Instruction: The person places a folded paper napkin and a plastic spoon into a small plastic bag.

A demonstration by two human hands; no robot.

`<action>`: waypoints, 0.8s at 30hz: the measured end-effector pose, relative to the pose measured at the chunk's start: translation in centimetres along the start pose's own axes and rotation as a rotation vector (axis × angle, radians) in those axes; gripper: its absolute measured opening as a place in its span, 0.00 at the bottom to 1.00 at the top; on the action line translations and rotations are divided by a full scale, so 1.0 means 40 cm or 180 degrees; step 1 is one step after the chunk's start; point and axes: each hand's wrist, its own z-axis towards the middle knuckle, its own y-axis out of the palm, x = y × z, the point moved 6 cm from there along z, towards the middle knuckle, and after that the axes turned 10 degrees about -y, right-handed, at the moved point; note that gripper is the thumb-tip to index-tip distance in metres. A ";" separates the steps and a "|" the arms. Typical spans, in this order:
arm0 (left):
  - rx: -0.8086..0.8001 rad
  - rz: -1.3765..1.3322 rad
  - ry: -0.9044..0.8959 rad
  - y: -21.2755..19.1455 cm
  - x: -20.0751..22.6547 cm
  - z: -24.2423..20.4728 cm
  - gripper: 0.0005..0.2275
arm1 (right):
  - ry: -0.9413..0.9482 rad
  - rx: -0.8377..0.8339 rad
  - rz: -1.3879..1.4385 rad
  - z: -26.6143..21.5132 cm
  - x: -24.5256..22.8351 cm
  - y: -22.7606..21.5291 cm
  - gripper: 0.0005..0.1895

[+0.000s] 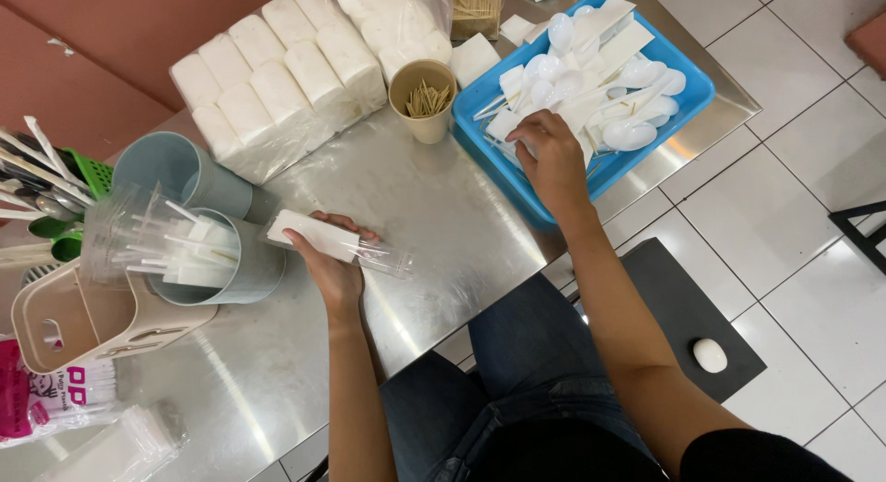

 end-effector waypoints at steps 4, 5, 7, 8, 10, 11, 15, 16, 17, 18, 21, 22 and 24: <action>-0.0018 -0.0112 -0.0062 -0.002 -0.008 0.008 0.33 | -0.0175 0.0338 0.0224 0.012 -0.046 -0.050 0.14; -0.0015 -0.0093 -0.0058 -0.001 -0.009 0.008 0.33 | -0.0387 0.0698 0.0168 0.010 -0.060 -0.072 0.15; 0.0017 -0.0078 -0.0035 0.002 -0.006 0.005 0.34 | -0.0615 0.1050 0.0141 0.010 -0.095 -0.115 0.15; 0.0011 -0.0050 -0.0009 0.006 -0.002 0.002 0.34 | -0.0653 0.1320 0.0232 0.010 -0.116 -0.149 0.14; 0.0040 -0.0026 0.0040 0.003 0.007 0.004 0.34 | -0.0706 0.1581 0.0361 0.012 -0.162 -0.191 0.12; 0.0024 -0.0079 0.0024 0.001 0.005 0.005 0.35 | -0.0441 0.1793 0.0859 0.006 -0.167 -0.211 0.10; 0.0090 -0.0315 -0.0065 -0.015 -0.004 0.013 0.35 | 0.0682 0.2084 0.2118 -0.029 -0.149 -0.199 0.05; 0.0147 -0.0330 -0.0036 -0.023 -0.011 0.023 0.35 | 0.0667 0.2040 0.2167 -0.034 -0.155 -0.186 0.05; 0.0122 -0.0400 -0.0060 -0.030 -0.020 0.029 0.34 | 0.0969 0.2048 0.2547 -0.045 -0.149 -0.163 0.05; 0.0097 -0.0470 -0.0081 -0.038 -0.027 0.037 0.34 | 0.1280 0.2039 0.2921 -0.057 -0.145 -0.137 0.04; 0.0118 -0.0726 -0.0075 -0.025 -0.018 0.028 0.34 | 0.1679 0.1872 0.3572 -0.087 -0.145 -0.053 0.05; 0.0180 -0.0742 -0.0046 -0.036 -0.016 0.027 0.34 | 0.1677 0.1807 0.3612 -0.099 -0.154 -0.032 0.05; 0.0014 -0.0934 -0.0151 -0.035 -0.019 0.037 0.34 | 0.2199 0.1650 0.4146 -0.127 -0.155 0.031 0.05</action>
